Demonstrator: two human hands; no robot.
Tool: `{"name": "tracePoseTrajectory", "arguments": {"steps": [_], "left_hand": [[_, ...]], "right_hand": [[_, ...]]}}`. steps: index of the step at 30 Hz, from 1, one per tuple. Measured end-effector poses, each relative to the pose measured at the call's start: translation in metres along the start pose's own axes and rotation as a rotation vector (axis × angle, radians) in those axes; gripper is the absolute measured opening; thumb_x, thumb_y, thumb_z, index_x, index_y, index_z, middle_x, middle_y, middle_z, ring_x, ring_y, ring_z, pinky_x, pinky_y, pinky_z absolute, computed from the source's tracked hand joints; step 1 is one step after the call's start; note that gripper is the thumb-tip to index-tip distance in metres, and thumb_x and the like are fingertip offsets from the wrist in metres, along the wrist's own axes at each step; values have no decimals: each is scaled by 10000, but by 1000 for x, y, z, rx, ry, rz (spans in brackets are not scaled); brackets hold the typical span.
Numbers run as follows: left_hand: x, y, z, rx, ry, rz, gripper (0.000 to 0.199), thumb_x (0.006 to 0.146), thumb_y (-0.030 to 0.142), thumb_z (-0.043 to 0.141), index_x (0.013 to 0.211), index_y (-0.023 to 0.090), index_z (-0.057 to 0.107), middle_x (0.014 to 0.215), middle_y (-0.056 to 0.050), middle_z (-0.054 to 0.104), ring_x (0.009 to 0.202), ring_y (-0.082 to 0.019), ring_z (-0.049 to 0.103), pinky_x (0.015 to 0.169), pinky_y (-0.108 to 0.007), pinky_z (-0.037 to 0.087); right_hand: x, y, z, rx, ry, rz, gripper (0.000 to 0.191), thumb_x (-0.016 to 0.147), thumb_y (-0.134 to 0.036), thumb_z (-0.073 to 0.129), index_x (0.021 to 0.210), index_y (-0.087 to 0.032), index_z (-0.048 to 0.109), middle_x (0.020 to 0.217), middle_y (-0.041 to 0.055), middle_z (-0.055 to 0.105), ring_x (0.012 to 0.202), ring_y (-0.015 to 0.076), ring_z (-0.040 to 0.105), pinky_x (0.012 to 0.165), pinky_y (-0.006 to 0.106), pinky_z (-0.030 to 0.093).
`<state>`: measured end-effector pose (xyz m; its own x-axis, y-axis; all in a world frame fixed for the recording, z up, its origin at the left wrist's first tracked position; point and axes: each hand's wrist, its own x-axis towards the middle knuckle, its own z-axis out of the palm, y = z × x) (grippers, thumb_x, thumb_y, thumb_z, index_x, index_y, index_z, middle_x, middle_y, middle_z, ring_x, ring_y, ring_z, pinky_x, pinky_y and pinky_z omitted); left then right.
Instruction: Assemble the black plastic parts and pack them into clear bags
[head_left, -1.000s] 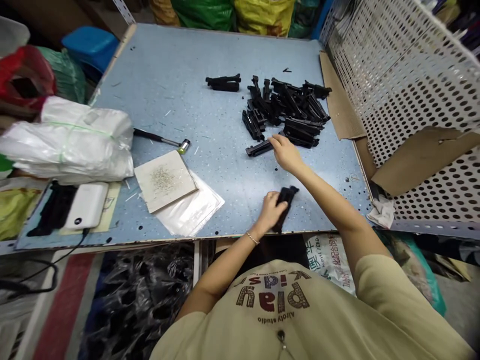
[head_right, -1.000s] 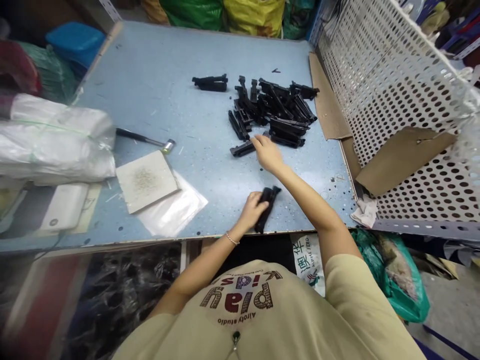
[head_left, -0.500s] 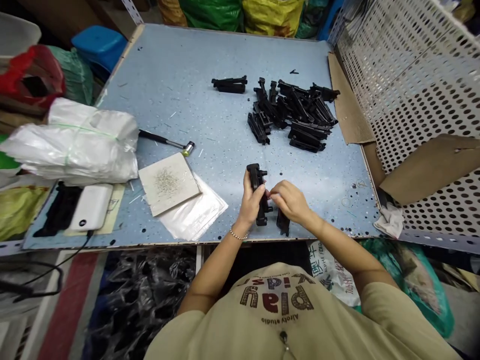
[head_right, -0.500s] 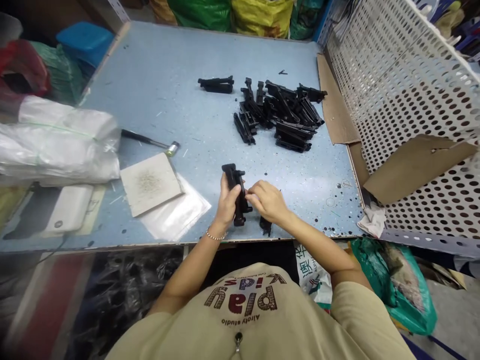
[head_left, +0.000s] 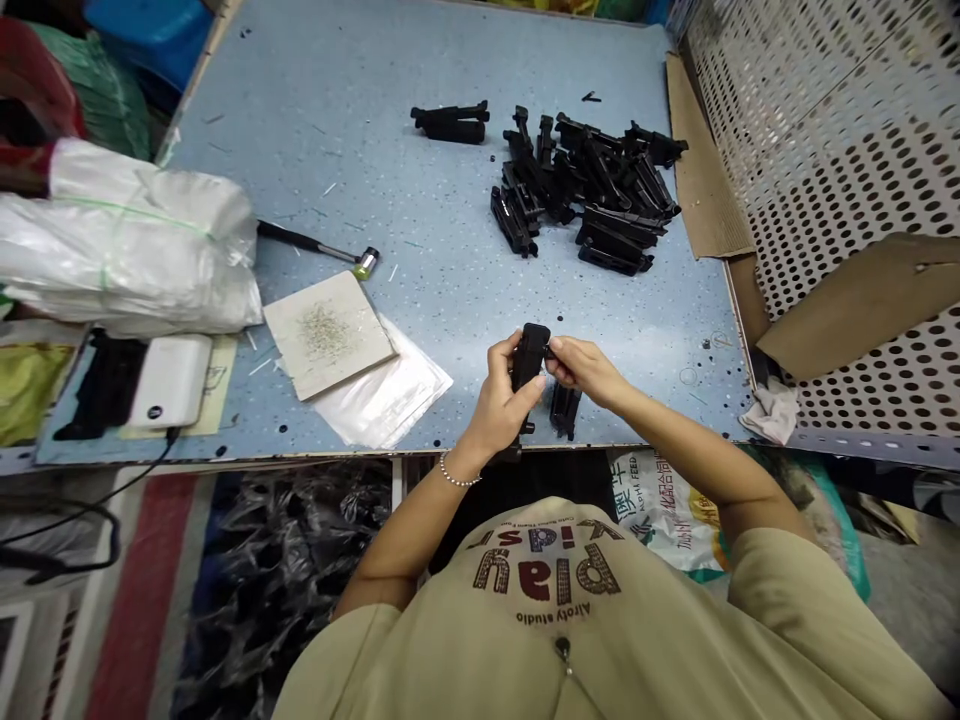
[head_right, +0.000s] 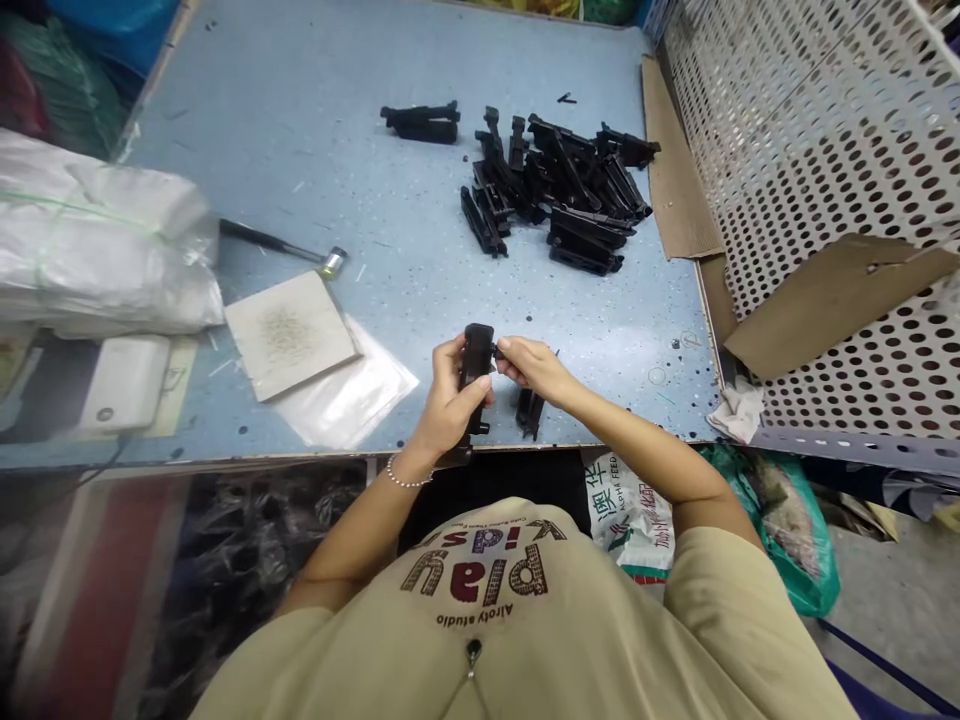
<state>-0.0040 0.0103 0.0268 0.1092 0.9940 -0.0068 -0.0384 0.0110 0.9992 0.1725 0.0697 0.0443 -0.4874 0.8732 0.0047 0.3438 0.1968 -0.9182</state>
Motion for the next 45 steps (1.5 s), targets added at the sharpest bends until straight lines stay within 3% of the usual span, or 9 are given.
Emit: {"name": "tracePoseTrajectory", "arguments": {"steps": [5,8,14,21,27,34,40,42,45], "left_hand": [[3,27,-10,-254,-134,-325,587,900,496,678,1343,282,358,1006,6,612,583,-117,653,527,-280,560],[0,38,-9,-320,-225,-446,516,907,495,651,1277,258,381,975,1,645,569,-125,661,501,-269,552],[-8,23,1,-175,17,-116,614,904,437,714,1370,282,347,1059,-16,631,631,-100,648,574,-264,570],[-7,27,-10,-258,-126,-225,523,944,457,648,1333,287,342,1003,19,596,588,-97,655,508,-249,555],[-2,25,-8,-233,-63,-141,556,920,422,703,1334,288,357,1026,15,612,606,-93,666,535,-253,582],[15,20,-18,-378,87,-159,484,914,458,699,1261,297,402,966,24,661,579,-99,670,526,-242,573],[33,-9,-12,-376,214,-23,548,879,508,727,1293,292,441,1011,2,679,674,-127,703,639,-281,606],[42,-35,-7,-322,232,-98,528,892,531,683,1292,260,470,1007,-24,690,760,-166,729,730,-338,626],[42,-73,8,-62,219,-150,471,930,509,614,1289,210,554,1150,-103,686,1106,-253,706,1018,-477,572]], "right_hand": [[6,-22,-36,-643,-108,-351,572,1037,-712,364,810,-225,560,759,61,555,737,215,493,645,349,404],[11,-32,-41,-521,-233,-309,548,1039,-660,443,667,-259,472,627,8,435,633,189,426,562,319,370],[6,-28,-10,72,-229,113,677,1070,-676,101,638,-275,434,493,-85,246,448,133,260,396,276,291],[11,-25,-28,-204,-165,-92,580,823,-774,678,703,-238,489,714,40,520,748,205,492,623,310,388],[3,-17,-9,189,-308,175,648,1011,-768,137,725,-261,421,501,-66,312,443,135,288,460,290,289],[-29,-25,20,-234,-345,-30,674,937,-845,393,814,-200,547,776,59,601,691,172,520,636,297,382],[-24,-5,32,82,-484,312,655,1034,-726,297,799,-186,583,624,4,556,556,143,506,579,281,426],[4,11,6,-107,-403,262,602,1053,-656,360,851,-167,648,737,55,658,666,174,595,672,312,482],[59,39,-57,-567,108,147,406,1092,-417,377,1144,-157,685,1170,165,708,1071,271,627,917,415,496]]}}
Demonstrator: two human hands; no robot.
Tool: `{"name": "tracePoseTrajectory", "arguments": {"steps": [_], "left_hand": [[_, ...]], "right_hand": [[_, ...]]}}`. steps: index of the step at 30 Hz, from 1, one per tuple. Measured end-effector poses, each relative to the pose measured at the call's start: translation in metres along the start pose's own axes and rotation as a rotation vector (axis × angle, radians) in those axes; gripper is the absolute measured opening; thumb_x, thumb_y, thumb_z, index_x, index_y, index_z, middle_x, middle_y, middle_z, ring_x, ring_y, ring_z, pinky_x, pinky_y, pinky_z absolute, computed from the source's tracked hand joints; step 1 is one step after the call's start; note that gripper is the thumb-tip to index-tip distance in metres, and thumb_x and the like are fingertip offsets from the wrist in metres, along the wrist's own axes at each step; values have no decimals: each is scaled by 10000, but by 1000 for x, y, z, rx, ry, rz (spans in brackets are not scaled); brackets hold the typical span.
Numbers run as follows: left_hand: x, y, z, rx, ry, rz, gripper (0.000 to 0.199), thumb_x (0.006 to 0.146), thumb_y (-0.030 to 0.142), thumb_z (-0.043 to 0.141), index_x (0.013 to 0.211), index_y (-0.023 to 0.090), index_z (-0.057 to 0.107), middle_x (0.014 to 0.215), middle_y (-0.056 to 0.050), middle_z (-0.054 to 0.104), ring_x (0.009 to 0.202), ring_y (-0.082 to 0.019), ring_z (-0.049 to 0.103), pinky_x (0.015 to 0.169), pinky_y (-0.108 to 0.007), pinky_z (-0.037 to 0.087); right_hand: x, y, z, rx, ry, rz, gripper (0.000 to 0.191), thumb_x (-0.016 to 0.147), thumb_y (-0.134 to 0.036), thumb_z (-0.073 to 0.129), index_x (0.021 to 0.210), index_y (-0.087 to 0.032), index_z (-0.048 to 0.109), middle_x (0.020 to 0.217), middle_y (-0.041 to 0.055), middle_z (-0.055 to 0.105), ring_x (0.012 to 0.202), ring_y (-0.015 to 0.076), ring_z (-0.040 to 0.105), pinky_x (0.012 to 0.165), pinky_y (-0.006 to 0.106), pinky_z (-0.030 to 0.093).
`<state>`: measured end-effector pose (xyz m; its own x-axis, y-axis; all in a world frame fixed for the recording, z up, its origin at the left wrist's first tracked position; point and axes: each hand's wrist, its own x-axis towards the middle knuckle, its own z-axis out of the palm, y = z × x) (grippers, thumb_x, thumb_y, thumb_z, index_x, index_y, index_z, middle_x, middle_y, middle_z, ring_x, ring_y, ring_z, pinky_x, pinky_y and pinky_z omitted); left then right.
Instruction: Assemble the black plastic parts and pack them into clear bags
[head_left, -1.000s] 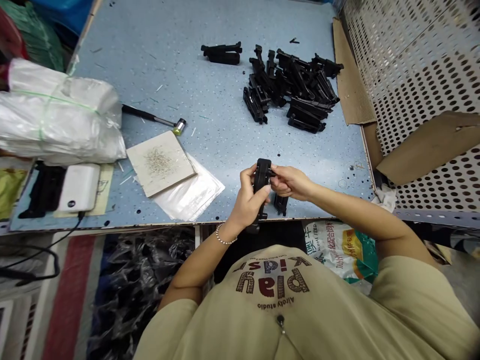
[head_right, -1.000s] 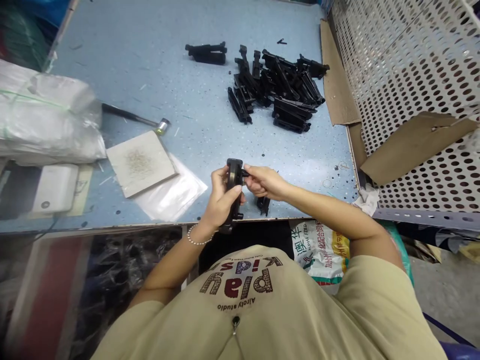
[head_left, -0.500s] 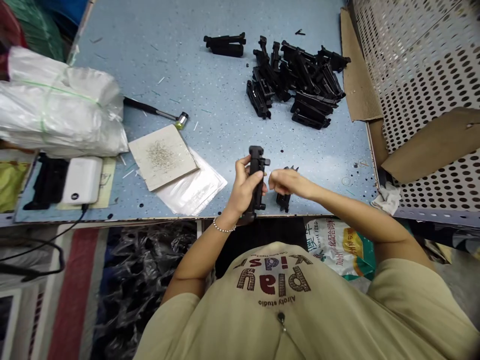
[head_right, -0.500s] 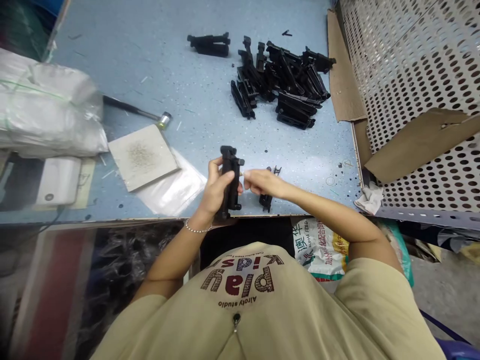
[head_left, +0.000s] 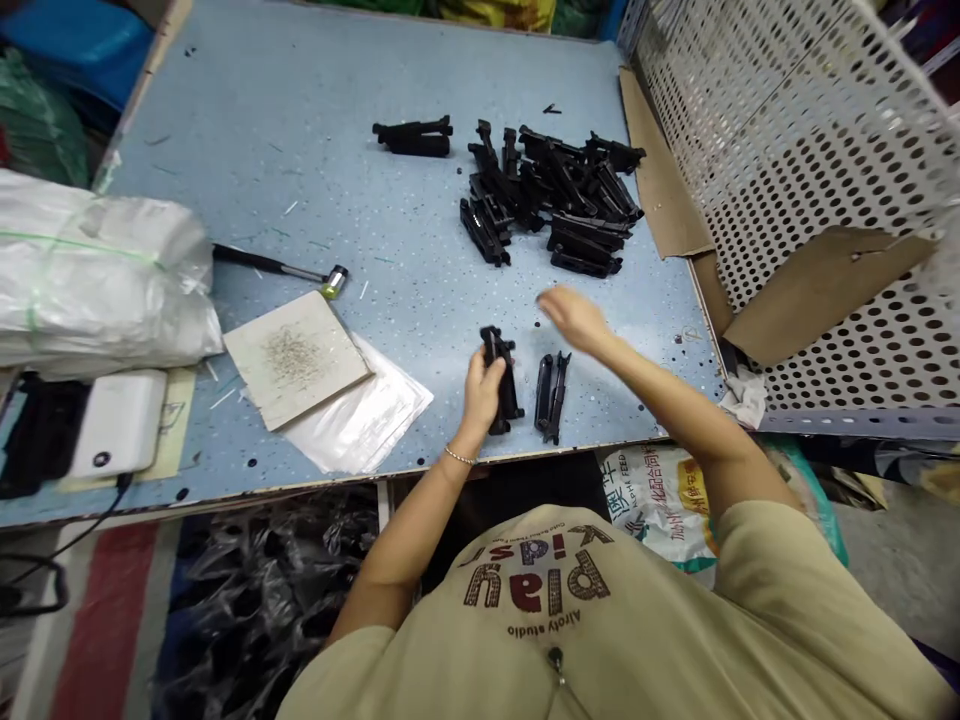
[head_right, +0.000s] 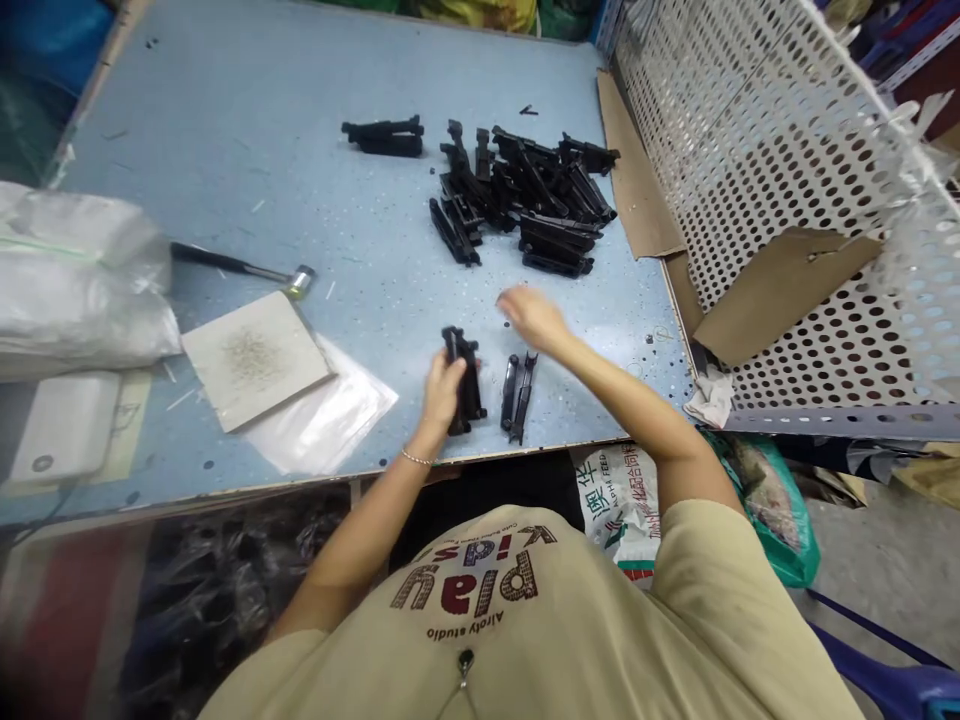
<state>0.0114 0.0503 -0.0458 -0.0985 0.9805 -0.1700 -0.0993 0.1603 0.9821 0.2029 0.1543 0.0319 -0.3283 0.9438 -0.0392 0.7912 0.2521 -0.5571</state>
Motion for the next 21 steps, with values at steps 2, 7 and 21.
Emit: {"name": "tracePoseTrajectory", "arguments": {"steps": [2,7,21], "left_hand": [[-8,-19,10,230,-5,100,425,959,463,582,1291,199,607,1335,-148,621,1341,-294,575,1196,-538,429],[-26,-32,15,528,17,248,458,977,375,559,1392,182,576,1546,-220,443,1492,-366,378,1260,-657,269],[-16,63,13,-219,-139,25,790,900,641,680,1495,354,247,1094,-42,626,827,-190,705,786,-377,600]], "right_hand": [[41,35,-27,-217,263,112,382,1070,-265,377,1332,-130,620,1365,223,626,1289,322,531,1055,488,435],[83,89,-64,-426,308,256,413,1001,-170,432,1355,-28,590,1350,294,585,1305,408,471,1073,601,384],[-85,-42,14,56,282,-452,464,1109,-518,298,1100,-219,654,995,108,666,952,260,580,874,434,468]]}}
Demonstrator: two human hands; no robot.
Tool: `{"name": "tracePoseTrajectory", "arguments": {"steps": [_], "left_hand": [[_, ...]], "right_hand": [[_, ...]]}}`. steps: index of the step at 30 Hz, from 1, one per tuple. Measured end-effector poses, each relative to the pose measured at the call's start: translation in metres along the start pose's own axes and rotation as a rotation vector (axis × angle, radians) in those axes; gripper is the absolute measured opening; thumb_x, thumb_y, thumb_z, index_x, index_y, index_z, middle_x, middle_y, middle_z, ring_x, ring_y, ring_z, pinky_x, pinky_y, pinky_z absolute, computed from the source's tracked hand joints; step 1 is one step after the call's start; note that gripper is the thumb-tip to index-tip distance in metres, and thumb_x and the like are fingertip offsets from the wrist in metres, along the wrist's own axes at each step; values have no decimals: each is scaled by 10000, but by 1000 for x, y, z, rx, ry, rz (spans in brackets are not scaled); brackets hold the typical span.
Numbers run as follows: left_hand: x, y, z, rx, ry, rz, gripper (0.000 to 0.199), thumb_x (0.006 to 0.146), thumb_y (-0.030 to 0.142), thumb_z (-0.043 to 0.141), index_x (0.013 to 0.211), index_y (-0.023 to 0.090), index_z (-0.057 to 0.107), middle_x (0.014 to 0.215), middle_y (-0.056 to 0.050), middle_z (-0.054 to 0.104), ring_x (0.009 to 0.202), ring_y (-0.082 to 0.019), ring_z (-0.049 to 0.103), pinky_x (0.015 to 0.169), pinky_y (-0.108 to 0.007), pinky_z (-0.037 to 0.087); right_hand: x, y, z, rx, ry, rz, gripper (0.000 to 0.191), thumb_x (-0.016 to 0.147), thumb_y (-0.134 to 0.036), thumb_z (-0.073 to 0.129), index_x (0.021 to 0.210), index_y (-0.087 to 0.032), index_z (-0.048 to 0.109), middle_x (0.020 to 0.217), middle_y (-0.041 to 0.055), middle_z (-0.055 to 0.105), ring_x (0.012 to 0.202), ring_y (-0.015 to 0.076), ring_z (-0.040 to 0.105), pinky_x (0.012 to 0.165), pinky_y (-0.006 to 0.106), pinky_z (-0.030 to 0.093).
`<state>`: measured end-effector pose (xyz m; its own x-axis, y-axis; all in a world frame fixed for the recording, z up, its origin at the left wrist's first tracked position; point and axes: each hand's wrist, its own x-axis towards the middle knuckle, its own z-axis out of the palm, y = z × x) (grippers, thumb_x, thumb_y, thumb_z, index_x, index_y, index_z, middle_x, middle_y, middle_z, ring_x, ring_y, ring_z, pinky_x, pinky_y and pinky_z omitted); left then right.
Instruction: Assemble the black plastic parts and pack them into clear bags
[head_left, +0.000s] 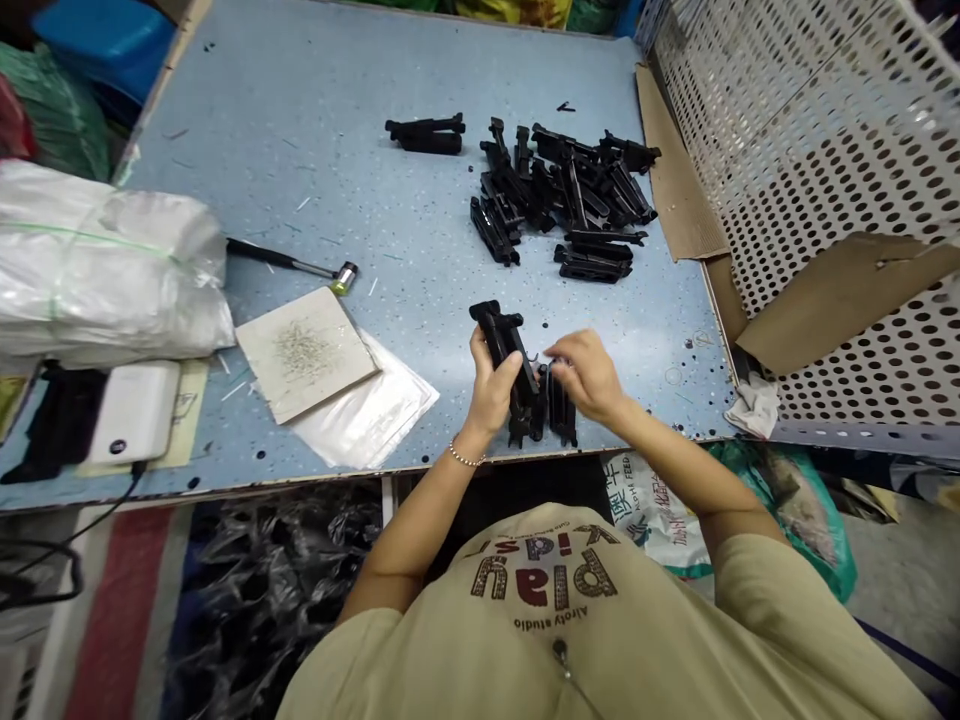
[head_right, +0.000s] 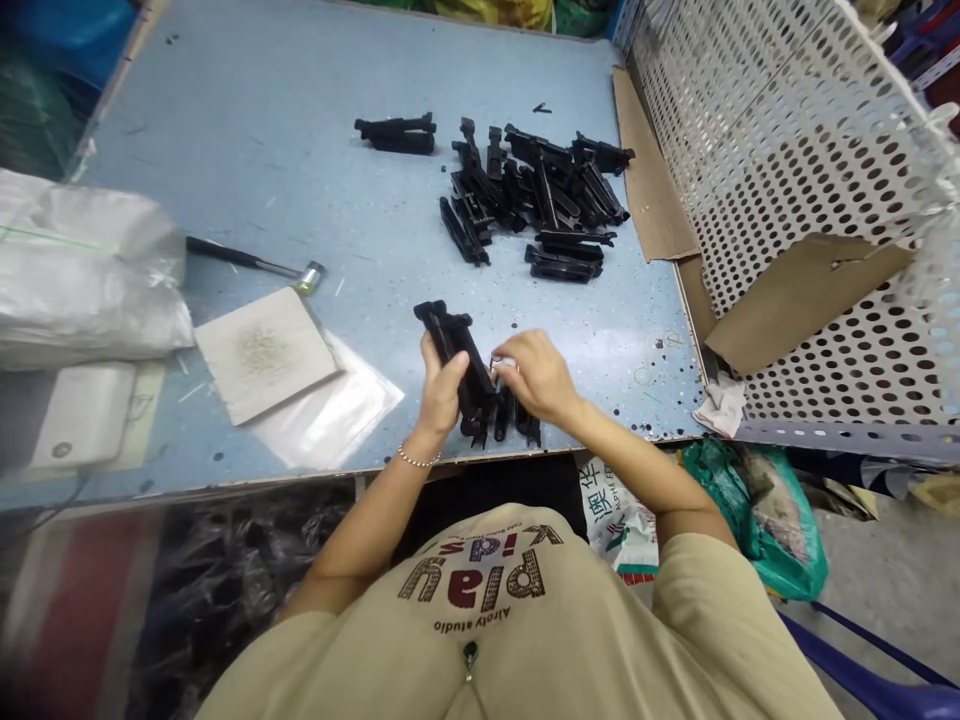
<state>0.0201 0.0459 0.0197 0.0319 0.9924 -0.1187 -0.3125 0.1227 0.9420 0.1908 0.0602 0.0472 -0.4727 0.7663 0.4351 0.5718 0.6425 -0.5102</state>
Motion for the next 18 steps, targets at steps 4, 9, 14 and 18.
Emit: {"name": "tracePoseTrajectory", "arguments": {"steps": [4,9,14,18], "left_hand": [[-34,5,-11,173,-58,66,804,890,619,701,1504,349,257,1197,-67,590,771,-166,679,743,-373,595],[-47,5,-19,409,0,161,668,943,511,650,1490,295,334,1324,-119,585,950,-237,705,874,-440,576],[-42,15,-30,488,37,175,675,890,467,705,1450,266,387,1308,-122,612,1033,-268,691,877,-421,562],[-32,20,-34,245,37,21,500,938,480,641,1333,280,410,980,-18,604,691,-166,655,665,-338,562]], "right_hand": [[25,6,-15,31,-98,68,579,1078,-652,229,952,-225,600,901,92,632,874,243,541,821,398,450],[32,-13,3,483,-229,297,563,1021,-719,340,761,-240,482,683,5,490,651,169,448,644,320,412],[25,-19,11,900,-421,609,594,996,-760,334,785,-230,502,595,-50,402,508,123,340,502,271,321],[12,-24,3,405,-487,191,618,978,-786,408,823,-210,569,744,45,580,704,186,508,653,316,413]]}}
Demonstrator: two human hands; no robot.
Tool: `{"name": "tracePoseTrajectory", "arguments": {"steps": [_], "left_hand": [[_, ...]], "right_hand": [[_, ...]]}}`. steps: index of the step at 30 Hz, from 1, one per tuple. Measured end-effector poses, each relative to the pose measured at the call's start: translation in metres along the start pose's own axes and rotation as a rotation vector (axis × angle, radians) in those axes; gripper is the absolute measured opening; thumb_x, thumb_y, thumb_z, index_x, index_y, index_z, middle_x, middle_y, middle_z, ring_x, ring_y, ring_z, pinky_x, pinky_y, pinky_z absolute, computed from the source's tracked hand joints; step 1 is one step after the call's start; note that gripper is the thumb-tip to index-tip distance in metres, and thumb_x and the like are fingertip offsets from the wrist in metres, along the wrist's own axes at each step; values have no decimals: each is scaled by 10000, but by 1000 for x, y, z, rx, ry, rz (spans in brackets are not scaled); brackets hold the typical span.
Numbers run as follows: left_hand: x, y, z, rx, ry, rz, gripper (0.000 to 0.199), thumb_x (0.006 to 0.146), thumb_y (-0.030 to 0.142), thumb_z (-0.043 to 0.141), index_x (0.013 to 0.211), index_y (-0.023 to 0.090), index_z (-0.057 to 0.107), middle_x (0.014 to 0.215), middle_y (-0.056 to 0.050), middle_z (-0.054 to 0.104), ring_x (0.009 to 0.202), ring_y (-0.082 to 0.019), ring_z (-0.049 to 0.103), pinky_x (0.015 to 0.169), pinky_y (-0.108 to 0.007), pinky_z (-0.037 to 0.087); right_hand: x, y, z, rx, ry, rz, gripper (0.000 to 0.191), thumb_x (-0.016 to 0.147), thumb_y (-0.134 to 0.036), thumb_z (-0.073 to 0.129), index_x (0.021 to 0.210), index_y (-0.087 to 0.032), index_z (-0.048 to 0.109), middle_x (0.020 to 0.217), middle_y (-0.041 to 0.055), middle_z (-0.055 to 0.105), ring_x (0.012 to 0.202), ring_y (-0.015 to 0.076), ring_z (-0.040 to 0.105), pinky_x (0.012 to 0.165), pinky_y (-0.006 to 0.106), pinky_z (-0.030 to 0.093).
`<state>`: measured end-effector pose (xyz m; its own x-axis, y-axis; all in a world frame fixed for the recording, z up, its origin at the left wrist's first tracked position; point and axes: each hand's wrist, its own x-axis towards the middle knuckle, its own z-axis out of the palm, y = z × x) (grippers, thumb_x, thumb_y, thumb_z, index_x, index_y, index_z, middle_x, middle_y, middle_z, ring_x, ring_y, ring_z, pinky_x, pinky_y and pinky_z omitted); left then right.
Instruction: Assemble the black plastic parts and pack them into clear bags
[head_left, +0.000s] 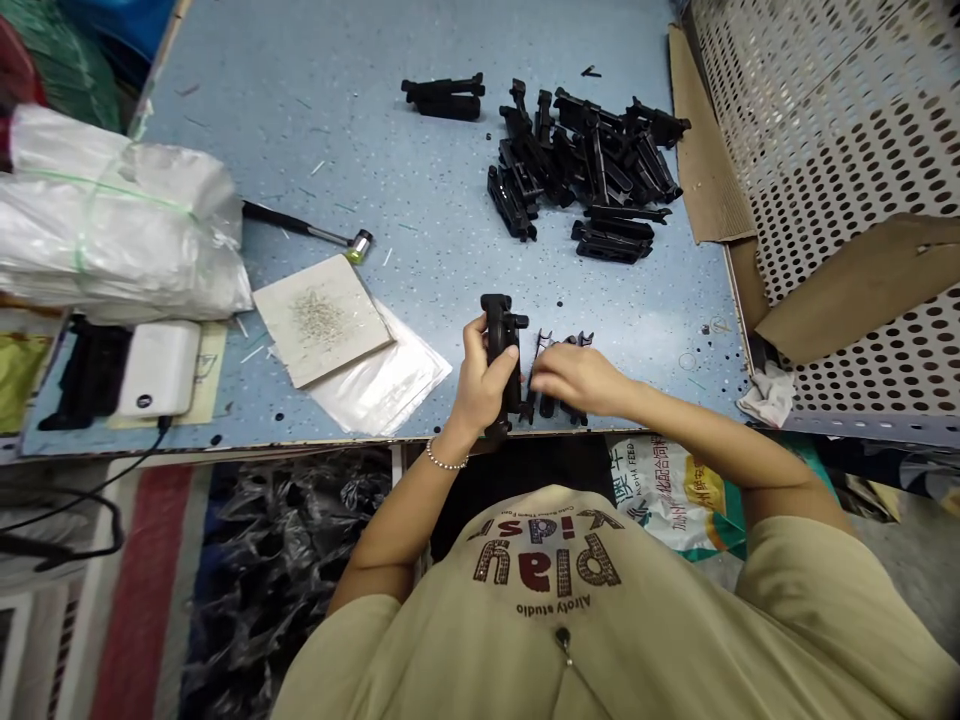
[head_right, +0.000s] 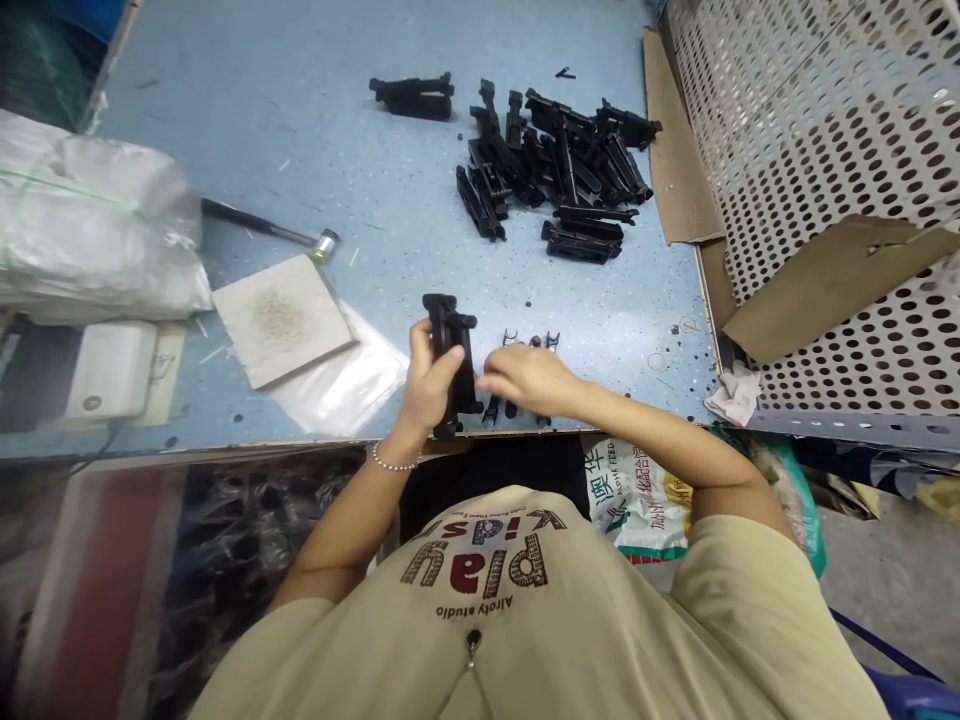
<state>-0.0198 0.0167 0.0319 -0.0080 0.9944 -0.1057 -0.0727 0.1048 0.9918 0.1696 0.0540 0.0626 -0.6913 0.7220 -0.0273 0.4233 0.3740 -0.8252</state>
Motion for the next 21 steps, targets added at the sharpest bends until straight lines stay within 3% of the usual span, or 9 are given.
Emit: {"name": "tracePoseTrajectory", "arguments": {"steps": [2,4,8,11,14,15,17,19,21], "left_hand": [[3,1,3,-75,7,-47,445,940,477,639,1283,292,422,920,6,566,624,-144,626,616,-321,555],[3,2,7,-100,28,-53,435,941,486,642,1273,304,430,898,14,547,597,-133,608,593,-309,543],[2,-3,9,-59,79,39,515,941,530,645,1352,321,414,940,1,568,631,-140,621,613,-309,535],[9,-15,1,-50,97,67,531,935,545,642,1363,321,420,955,0,587,646,-146,625,618,-300,526],[23,-37,-9,-20,126,22,470,948,540,600,1326,293,472,952,-11,619,725,-173,646,686,-320,551],[26,-45,-10,42,133,8,418,953,523,581,1279,269,520,954,-26,632,794,-199,659,752,-355,567],[28,-63,-9,267,153,4,317,947,464,565,1143,221,620,1018,-86,659,1015,-284,652,947,-479,545],[24,-78,-2,531,187,27,275,925,395,575,1085,194,674,1204,-160,651,1262,-376,550,1128,-602,411],[16,-87,5,693,216,47,332,923,343,574,1199,188,674,1411,-194,570,1410,-416,427,1213,-655,277]], "right_hand": [[-8,-2,8,-216,-51,-117,606,995,-766,399,793,-213,542,792,80,606,758,211,515,683,339,417],[-14,0,20,-230,-84,-110,585,1028,-720,362,770,-217,512,775,73,593,741,204,504,676,338,410],[-17,10,46,202,-159,159,586,1004,-741,408,735,-224,463,651,-32,473,606,133,441,611,278,392],[-7,19,50,436,-259,317,658,971,-811,367,739,-214,515,580,-55,438,526,118,418,554,267,382],[19,35,22,141,-250,283,625,1027,-711,383,843,-176,647,700,31,614,637,167,562,650,310,460],[30,44,5,-37,-161,252,560,1055,-632,401,916,-166,679,823,78,677,748,197,613,727,340,488],[52,69,-36,-359,147,268,435,1103,-432,356,1145,-145,680,1146,169,697,1033,274,627,894,425,497],[68,98,-76,-630,399,385,377,1082,-264,352,1302,-140,632,1352,218,619,1234,348,543,1024,521,436],[74,127,-106,-769,470,503,397,1053,-173,338,1334,-115,613,1390,248,584,1300,393,484,1067,578,387]]}}
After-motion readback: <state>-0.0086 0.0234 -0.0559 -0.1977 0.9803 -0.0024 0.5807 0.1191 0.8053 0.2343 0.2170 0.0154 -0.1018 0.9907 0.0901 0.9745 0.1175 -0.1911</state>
